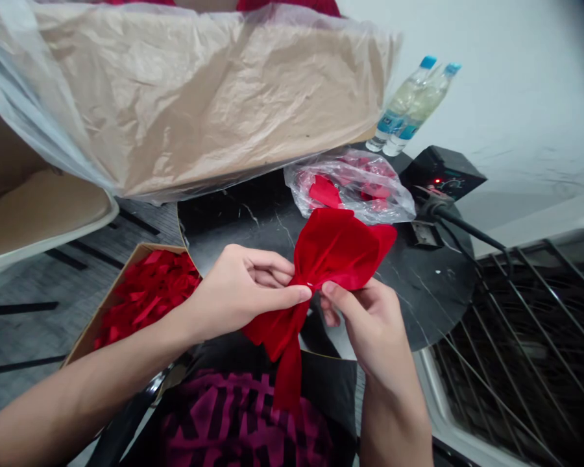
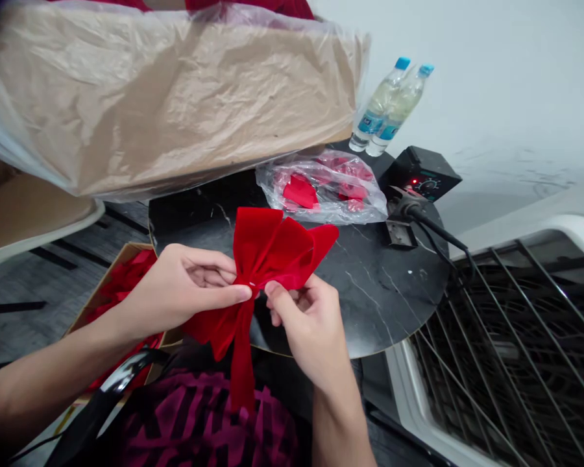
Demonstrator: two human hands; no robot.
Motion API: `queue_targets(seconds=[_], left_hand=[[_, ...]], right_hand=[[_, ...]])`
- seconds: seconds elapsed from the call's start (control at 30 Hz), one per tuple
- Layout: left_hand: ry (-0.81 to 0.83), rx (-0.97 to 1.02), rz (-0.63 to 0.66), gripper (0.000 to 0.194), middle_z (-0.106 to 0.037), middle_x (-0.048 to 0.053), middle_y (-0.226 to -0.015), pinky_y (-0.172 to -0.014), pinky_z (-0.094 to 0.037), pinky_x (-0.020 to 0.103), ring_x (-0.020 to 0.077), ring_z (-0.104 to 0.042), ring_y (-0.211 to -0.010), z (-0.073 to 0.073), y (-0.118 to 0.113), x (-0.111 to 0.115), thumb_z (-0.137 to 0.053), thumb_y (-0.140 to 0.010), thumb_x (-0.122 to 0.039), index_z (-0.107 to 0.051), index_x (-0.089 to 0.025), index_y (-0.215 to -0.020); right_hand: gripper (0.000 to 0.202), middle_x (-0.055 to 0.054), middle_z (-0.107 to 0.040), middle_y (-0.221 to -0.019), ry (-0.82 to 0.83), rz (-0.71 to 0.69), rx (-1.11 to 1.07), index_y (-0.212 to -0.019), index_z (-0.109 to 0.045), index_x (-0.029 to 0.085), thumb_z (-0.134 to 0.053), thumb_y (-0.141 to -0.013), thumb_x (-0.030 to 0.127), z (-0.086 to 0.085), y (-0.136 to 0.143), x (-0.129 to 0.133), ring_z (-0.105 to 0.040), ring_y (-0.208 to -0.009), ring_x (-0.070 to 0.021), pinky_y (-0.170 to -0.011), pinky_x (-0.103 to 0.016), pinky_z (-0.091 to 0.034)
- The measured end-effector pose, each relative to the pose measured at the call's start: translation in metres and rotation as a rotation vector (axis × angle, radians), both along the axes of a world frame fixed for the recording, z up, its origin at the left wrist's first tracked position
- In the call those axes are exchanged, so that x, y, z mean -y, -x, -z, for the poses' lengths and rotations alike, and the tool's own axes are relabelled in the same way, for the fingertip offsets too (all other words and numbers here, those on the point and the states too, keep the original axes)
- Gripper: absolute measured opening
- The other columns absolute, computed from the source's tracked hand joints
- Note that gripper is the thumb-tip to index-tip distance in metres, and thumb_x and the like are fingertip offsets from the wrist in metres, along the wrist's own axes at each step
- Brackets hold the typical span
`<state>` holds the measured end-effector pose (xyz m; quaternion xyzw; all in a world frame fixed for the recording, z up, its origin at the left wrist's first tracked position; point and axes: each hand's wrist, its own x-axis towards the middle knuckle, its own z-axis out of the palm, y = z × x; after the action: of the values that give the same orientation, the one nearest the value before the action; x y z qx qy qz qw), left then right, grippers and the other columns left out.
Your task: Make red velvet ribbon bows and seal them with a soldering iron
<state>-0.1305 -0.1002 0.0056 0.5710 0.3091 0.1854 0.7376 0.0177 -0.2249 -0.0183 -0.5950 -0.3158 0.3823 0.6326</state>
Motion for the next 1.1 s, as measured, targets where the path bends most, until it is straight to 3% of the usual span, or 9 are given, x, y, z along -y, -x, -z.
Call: queue_targets(seconds=[0.13,0.23,0.43,0.73,0.93,1.1], left_hand=[[0.129,0.039,0.060,0.024,-0.074,-0.007,-0.065,-0.058,-0.051,0.005,0.0048,-0.069,-0.060,0.003,0.001,-0.001,-0.090,-0.058,-0.001,-0.076,-0.017,-0.069],[0.131,0.028,0.031,0.021,-0.076,-0.005,-0.069,-0.060,-0.052,0.007,0.0057,-0.070,-0.061,0.006,0.001,-0.001,-0.089,-0.061,-0.004,-0.077,-0.017,-0.073],[-0.029,-0.043,-0.134,0.021,-0.076,-0.003,-0.069,-0.061,-0.054,0.009,0.0081,-0.070,-0.063,0.003,0.001,-0.003,-0.090,-0.061,-0.008,-0.076,-0.015,-0.075],[-0.217,-0.144,-0.207,0.021,-0.075,-0.002,-0.071,-0.063,-0.055,0.011,0.0094,-0.070,-0.065,-0.004,0.001,0.002,-0.091,-0.061,-0.016,-0.077,-0.016,-0.076],[-0.254,-0.117,-0.213,0.015,-0.076,-0.003,-0.069,-0.059,-0.055,0.012,0.0101,-0.071,-0.063,-0.004,0.000,0.003,-0.089,-0.066,-0.020,-0.076,-0.018,-0.074],[-0.279,-0.071,-0.239,0.014,-0.076,-0.003,-0.071,-0.062,-0.055,0.011,0.0095,-0.071,-0.065,-0.004,-0.001,0.005,-0.087,-0.067,-0.013,-0.076,-0.018,-0.074]], right_hand=[[0.019,0.002,-0.063,-0.065,-0.057,-0.122,-0.118,-0.075,-0.068,0.018,-0.078,-0.087,0.028,0.007,-0.012,0.002,-0.054,-0.056,-0.0078,-0.050,-0.018,-0.044],[0.018,0.002,-0.067,-0.066,-0.043,-0.130,-0.119,-0.078,-0.070,0.018,-0.076,-0.089,0.032,0.009,-0.013,0.004,-0.057,-0.053,-0.0080,-0.050,-0.019,-0.047],[0.012,0.000,-0.075,-0.085,0.018,0.047,0.465,-0.095,-0.073,0.021,-0.078,-0.085,0.025,0.000,0.013,0.014,-0.071,-0.071,-0.0127,-0.070,-0.023,-0.059],[0.019,0.002,-0.076,-0.095,-0.069,0.079,1.081,-0.108,-0.068,0.019,-0.064,-0.092,0.011,-0.006,0.023,0.013,-0.073,-0.082,-0.0103,-0.082,-0.020,-0.055],[0.024,0.001,-0.074,-0.101,-0.084,0.030,1.172,-0.114,-0.063,0.018,-0.067,-0.090,0.012,-0.003,0.025,0.015,-0.072,-0.088,-0.0101,-0.087,-0.020,-0.053],[0.026,0.000,-0.072,-0.098,-0.092,0.125,1.143,-0.115,-0.063,0.017,-0.064,-0.090,0.009,0.001,0.029,0.009,-0.071,-0.086,-0.0106,-0.086,-0.020,-0.055]])
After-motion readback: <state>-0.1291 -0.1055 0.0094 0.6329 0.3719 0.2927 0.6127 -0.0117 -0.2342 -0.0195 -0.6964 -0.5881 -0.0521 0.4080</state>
